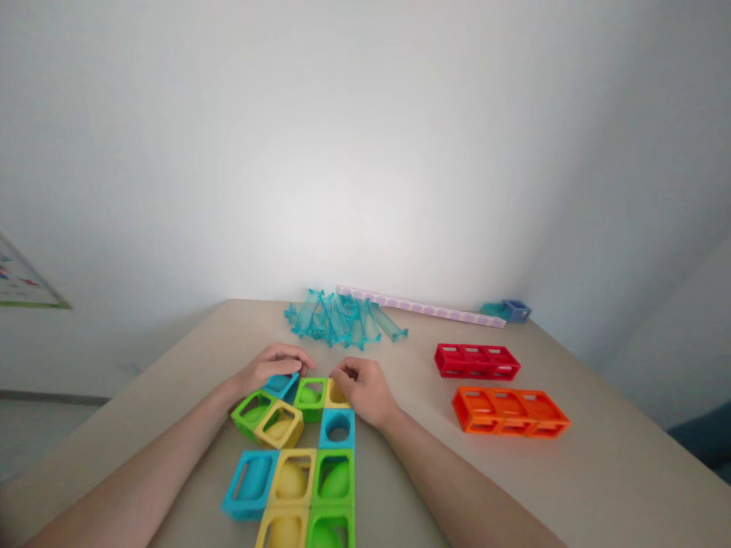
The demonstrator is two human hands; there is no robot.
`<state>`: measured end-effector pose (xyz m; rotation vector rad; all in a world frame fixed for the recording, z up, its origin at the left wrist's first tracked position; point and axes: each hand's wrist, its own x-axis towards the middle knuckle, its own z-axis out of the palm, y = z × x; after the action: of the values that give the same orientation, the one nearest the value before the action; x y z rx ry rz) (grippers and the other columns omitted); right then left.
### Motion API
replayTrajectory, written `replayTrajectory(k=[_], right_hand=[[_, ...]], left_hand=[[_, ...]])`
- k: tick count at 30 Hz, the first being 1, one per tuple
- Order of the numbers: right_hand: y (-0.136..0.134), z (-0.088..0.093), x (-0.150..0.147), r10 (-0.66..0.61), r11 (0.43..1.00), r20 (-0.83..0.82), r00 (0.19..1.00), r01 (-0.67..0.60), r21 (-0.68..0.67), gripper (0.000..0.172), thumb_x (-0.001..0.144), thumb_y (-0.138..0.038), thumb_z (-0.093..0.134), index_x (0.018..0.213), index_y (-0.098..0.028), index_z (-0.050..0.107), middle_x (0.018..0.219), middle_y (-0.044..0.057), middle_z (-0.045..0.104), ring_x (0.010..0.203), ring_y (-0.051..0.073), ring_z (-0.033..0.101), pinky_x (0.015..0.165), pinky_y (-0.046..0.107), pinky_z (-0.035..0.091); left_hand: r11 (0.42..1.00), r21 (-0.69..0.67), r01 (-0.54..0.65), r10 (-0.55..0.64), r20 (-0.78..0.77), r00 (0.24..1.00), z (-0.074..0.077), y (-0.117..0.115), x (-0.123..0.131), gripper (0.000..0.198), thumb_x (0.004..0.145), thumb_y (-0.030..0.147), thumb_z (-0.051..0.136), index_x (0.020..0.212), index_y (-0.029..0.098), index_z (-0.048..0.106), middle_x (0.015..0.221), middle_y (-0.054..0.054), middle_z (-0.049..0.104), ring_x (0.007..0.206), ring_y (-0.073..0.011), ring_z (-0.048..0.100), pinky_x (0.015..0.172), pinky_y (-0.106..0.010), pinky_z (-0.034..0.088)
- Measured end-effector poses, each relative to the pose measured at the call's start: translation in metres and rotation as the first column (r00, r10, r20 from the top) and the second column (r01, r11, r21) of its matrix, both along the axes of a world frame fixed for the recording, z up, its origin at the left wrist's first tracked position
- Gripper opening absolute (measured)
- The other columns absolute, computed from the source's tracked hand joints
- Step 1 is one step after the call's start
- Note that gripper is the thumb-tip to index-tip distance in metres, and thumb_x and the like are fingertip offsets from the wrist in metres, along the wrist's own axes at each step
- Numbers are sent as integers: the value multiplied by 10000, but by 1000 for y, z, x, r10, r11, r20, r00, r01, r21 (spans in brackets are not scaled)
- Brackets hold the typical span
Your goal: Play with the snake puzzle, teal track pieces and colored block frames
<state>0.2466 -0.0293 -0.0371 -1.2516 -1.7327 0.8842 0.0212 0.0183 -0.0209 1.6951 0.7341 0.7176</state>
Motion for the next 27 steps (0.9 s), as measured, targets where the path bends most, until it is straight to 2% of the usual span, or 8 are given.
replayTrajectory(k=[4,7,9,12,15,17,22,27], right_hand=[[2,0,0,2,1000,-23,1000,-2,-16,281,810,-371,542,700,-145,667,574,-15,549,550,117,483,494,213,353],[3,-1,1,-10,1000,-21,1000,10,-14,278,807,-370,542,698,-145,665,565,-17,536,540,115,471,489,216,344],[4,-1,2,-28,1000,-13,1000,27,-9,263,799,-360,548,688,-148,657,552,-21,519,529,112,457,479,215,332],[4,-1,4,-48,999,2,999,48,1,239,786,-337,551,664,-155,644,549,-23,513,530,113,455,476,214,325],[4,-1,6,-69,998,22,997,69,12,228,779,-317,542,644,-159,636,551,-22,520,538,116,466,479,215,325],[5,0,8,-95,995,35,995,95,18,227,777,-313,535,641,-159,633,539,-23,518,530,118,465,476,216,318],[9,-1,13,-180,983,65,982,178,38,247,780,-333,533,623,-158,610,516,-26,505,510,115,454,477,217,296],[11,-6,14,-231,972,82,969,226,67,256,791,-325,511,624,-154,605,535,-17,515,543,123,476,493,220,295]], left_hand=[[993,47,-107,106,29,994,-2,-3,8,282,799,379,607,861,152,763,754,-78,665,719,-187,582,641,-268,429],[976,19,-216,215,69,974,-3,-2,11,317,803,418,594,837,148,757,726,-69,642,674,-174,566,604,-267,436],[971,-5,-241,240,92,966,-3,-1,9,315,793,421,601,834,148,753,715,-63,635,649,-167,555,572,-260,425],[986,-2,-165,164,106,981,-1,-1,2,278,775,375,616,874,155,752,759,-70,659,708,-185,577,612,-267,429],[999,32,10,-12,65,998,2,0,-3,276,747,319,637,942,159,747,886,-92,685,829,-226,597,720,-298,439],[994,83,76,-78,30,996,3,1,-5,288,730,300,658,964,156,745,963,-107,680,874,-241,596,762,-311,432],[988,150,27,-32,33,999,4,3,-6,324,750,327,659,1021,160,715,1038,-106,648,882,-228,592,768,-298,429],[982,186,18,-11,-38,999,3,-3,1,370,784,369,640,1085,157,683,1078,-90,645,966,-237,579,853,-306,416]])
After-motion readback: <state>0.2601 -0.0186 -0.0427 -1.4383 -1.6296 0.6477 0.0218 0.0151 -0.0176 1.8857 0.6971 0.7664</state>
